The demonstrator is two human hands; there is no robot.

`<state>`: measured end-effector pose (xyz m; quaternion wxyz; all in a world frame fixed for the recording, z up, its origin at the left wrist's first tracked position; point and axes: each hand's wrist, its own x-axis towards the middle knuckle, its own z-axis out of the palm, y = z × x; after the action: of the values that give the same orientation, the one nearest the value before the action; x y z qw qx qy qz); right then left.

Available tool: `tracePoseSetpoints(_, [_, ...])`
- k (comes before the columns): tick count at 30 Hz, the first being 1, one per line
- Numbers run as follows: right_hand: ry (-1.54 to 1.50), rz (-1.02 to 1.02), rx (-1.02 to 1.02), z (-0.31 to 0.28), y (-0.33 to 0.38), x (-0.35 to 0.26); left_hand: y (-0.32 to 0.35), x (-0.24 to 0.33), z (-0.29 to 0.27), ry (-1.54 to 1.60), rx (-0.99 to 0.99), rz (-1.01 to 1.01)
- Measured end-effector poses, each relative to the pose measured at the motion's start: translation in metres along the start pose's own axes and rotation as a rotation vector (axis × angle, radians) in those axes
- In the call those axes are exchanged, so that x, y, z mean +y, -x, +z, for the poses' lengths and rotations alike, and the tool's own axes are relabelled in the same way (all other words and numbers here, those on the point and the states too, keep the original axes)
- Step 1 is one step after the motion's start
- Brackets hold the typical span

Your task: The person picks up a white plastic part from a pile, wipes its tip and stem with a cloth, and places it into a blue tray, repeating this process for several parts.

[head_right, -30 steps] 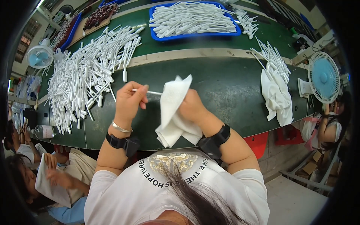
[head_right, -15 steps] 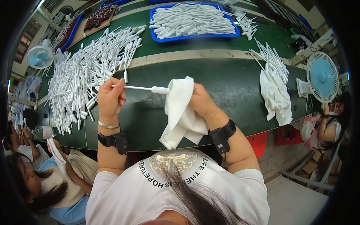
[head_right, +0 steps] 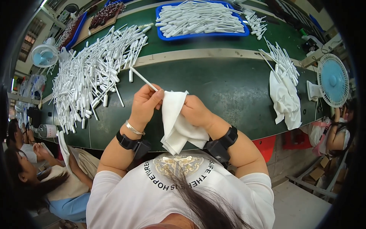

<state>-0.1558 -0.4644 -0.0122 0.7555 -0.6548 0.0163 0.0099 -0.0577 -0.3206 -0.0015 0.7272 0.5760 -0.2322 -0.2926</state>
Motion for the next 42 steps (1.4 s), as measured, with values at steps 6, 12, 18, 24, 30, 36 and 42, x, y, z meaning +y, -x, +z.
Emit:
tracePoseSetpoints(6, [-0.032,0.044,0.076,-0.01,0.0,-0.002,-0.002,0.004,-0.013,0.13,0.087,-0.021])
tracePoseSetpoints(12, [0.02,-0.007,0.13,0.008,-0.003,-0.003,0.003,0.003,0.005,-0.106,0.122,0.004])
tracePoseSetpoints(18, [-0.22,0.084,0.205,0.009,-0.004,0.004,0.005,-0.008,0.009,-0.247,0.044,0.093])
tracePoseSetpoints(24, [-0.114,-0.047,0.117,0.021,-0.002,0.0,-0.001,-0.003,0.004,0.102,0.142,0.001])
tracePoseSetpoints(30, [-0.163,-0.015,0.064,0.006,-0.001,0.001,0.001,0.013,-0.006,0.006,0.096,0.051])
tracePoseSetpoints(36, [-0.33,0.034,0.215,0.0,-0.003,-0.004,0.0,0.013,-0.011,0.032,0.093,0.032])
tracePoseSetpoints(42, [-0.184,-0.033,0.121,0.007,-0.002,0.0,-0.001,0.011,-0.009,0.007,0.104,0.025])
